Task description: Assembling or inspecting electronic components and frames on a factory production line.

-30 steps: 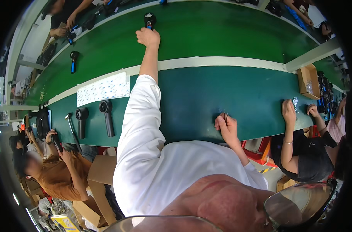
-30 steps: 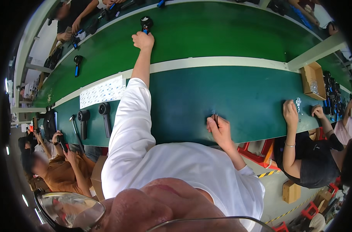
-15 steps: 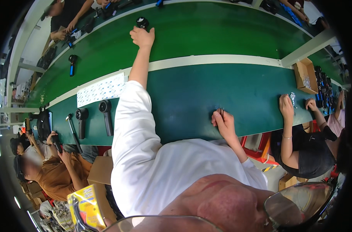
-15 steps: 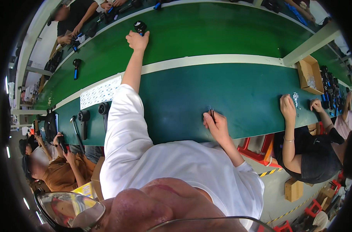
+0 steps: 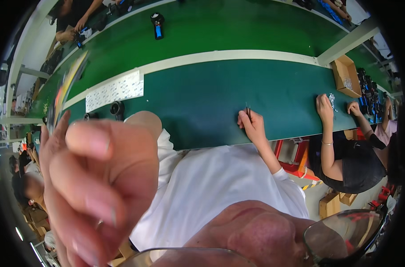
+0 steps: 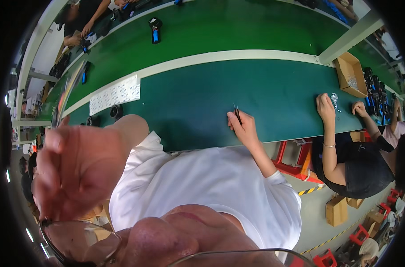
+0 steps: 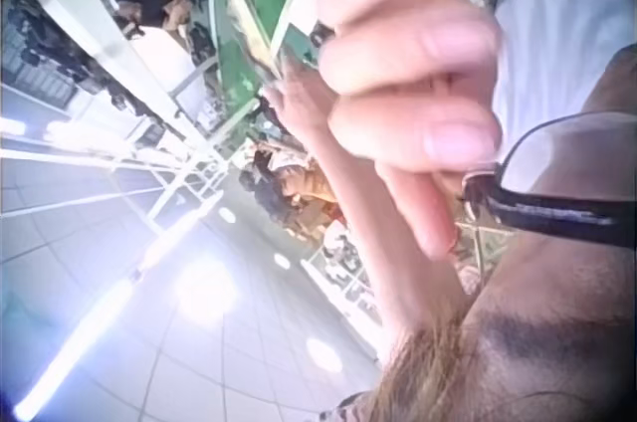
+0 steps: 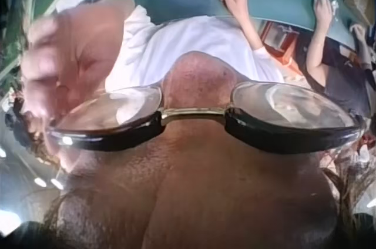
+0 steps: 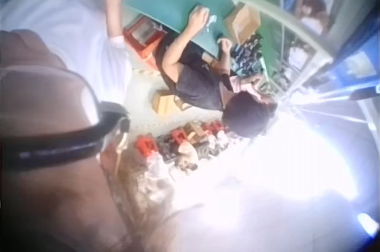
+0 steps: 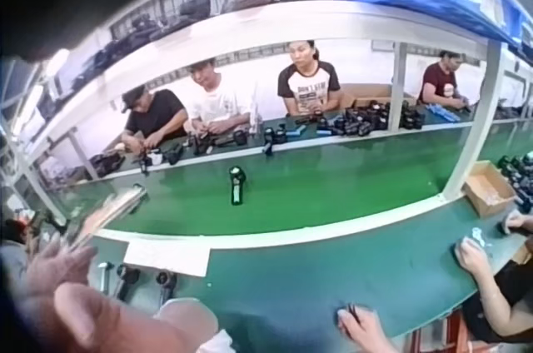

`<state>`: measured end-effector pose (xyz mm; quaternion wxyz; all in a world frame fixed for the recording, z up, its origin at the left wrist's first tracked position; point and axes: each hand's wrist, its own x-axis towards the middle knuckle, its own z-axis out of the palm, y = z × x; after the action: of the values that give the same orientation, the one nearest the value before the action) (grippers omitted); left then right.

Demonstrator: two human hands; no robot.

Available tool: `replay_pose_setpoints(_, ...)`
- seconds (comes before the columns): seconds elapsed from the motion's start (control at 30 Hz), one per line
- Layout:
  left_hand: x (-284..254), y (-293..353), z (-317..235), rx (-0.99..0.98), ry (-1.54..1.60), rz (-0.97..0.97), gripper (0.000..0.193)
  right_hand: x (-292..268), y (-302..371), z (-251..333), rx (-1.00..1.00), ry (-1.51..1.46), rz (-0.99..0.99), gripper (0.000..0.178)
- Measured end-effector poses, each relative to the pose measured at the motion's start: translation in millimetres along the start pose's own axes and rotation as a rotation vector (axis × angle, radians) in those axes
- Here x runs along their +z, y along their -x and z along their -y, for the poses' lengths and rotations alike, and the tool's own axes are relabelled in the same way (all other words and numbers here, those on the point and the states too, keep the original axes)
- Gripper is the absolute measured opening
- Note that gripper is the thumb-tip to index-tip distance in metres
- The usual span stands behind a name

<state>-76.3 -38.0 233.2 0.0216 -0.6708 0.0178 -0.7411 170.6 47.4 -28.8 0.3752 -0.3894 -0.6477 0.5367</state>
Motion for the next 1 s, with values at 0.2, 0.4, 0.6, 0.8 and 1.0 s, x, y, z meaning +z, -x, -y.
replay_pose_setpoints(0.2,5.7,-4.1,-27.1,0.013,-0.305,-0.006,0.029,-3.6,-0.3,5.8,-0.023,0.003,-0.002,0.03)
replay_pose_setpoints(0.4,-36.8,-2.6,-39.0,0.097,-0.63,0.374,0.042,4.8,-2.2,-3.5,-0.025,0.005,-0.025,0.03)
replay_pose_setpoints(0.6,-3.8,-6.4,26.0,-0.153,-0.348,0.532,0.032,-21.8,3.4,-86.1,-0.145,0.211,-0.013,0.026)
replay_pose_setpoints(0.8,13.6,53.8,28.7,-0.551,-0.248,0.239,0.015,-5.9,7.5,-40.4,0.067,-0.023,-0.049,0.027)
replay_pose_setpoints(1.0,3.2,132.9,14.7,-1.378,-0.027,0.05,0.011,-0.4,1.5,-18.5,0.131,-0.14,-0.128,0.027)
